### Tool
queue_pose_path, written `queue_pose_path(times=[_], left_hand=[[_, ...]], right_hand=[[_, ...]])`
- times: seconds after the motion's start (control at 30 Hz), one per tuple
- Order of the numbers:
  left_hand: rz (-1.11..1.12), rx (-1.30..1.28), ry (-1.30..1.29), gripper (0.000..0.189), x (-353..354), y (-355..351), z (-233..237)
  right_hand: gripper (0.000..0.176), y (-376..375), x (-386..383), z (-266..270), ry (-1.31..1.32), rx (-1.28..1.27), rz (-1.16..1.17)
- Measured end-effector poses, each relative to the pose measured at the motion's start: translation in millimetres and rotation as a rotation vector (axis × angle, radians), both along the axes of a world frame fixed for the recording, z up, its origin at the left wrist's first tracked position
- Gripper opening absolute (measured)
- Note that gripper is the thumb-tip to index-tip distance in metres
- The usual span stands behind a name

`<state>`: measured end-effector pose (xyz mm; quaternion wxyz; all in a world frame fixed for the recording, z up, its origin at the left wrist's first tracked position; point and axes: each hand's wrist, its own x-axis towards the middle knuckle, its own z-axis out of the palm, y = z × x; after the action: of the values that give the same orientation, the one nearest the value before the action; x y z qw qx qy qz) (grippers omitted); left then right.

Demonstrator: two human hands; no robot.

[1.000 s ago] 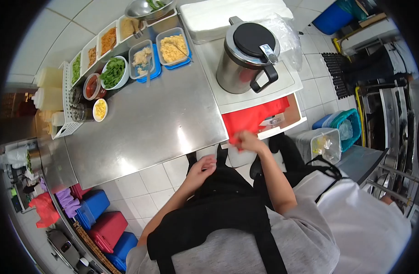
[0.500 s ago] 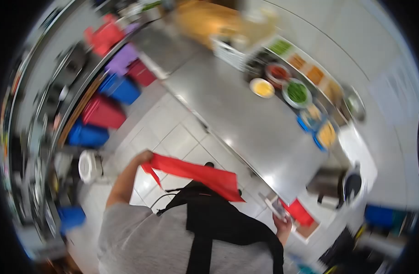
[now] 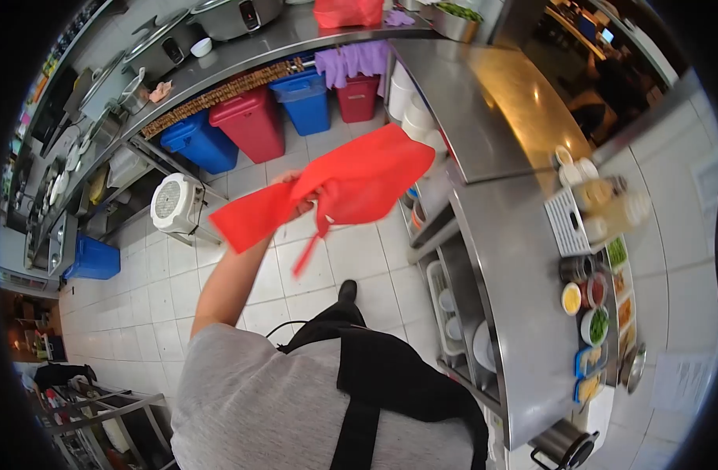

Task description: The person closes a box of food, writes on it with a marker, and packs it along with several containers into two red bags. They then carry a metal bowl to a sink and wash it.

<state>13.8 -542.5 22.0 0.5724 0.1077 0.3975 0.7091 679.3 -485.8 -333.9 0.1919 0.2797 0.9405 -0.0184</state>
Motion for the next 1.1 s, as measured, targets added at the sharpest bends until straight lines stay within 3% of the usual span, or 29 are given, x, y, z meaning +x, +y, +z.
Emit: queue_pose_path(times=[0.03,0.07,0.1,0.2,0.3,0.33,0.4,0.43,0.5,0.57,0.7,0.8,0.83,0.87,0.93,1.0,1.07,1.1], left_hand=[[-0.115,0.165,-0.124,0.023,-13,5,-3],[-0.162,0.289,-0.142,0.020,-19,11,-3],[-0.163,0.341,-0.119,0.019,-25,20,-2],[-0.129,0.389,-0.121,0.017,-46,38,-8],[-0.022,0.417,-0.191,0.019,-59,54,-9],[0.048,0.440,-0.249,0.021,-63,56,-11],[0.119,0.462,-0.249,0.024,-78,58,-23],[0.144,0.567,-0.264,0.025,-86,59,-29],[0.203,0.676,-0.268,0.026,-102,63,-40],[0.246,0.790,-0.220,0.027,-121,65,-48],[0.520,0.618,-0.107,0.028,-150,77,-50],[0.315,0.697,-0.488,0.038,-189,90,-53],[0.634,-0.003,-0.073,0.044,-182,104,4],[0.639,-0.002,-0.064,0.044,-199,113,4],[0.616,0.391,-0.554,0.047,-232,131,-5],[0.583,0.547,-0.559,0.044,-257,133,-15],[0.732,0.227,-0.203,0.040,-277,135,-21],[0.760,-0.013,0.121,0.031,-279,136,-21]], right_hand=[[0.030,37,-87,53,0.590,-0.542,-0.536],[0.021,28,-159,104,1.172,-1.091,-1.075],[0.016,51,-257,206,1.330,-1.156,-1.251],[0.011,98,-427,322,1.377,-0.916,-0.404],[0.019,97,-536,396,1.152,-0.696,0.085],[0.019,94,-565,396,1.144,-0.703,0.090],[0.024,92,-609,392,1.274,-0.402,0.260],[0.024,97,-622,385,1.266,-0.415,0.278],[0.028,107,-645,373,1.170,-0.757,0.207],[0.028,114,-670,372,1.182,-0.738,0.299],[0.022,143,-733,357,1.192,-0.771,0.467],[0.016,169,-775,360,1.180,-0.879,0.468],[0.011,179,-790,362,1.164,-0.913,0.439],[0.011,187,-806,360,1.170,-0.916,0.447],[0.009,203,-834,351,1.079,-1.312,0.206],[0.008,223,-862,365,1.012,-1.293,0.155],[0.008,234,-889,366,0.993,-1.512,0.021],[0.009,239,-902,363,0.983,-1.497,0.026]])
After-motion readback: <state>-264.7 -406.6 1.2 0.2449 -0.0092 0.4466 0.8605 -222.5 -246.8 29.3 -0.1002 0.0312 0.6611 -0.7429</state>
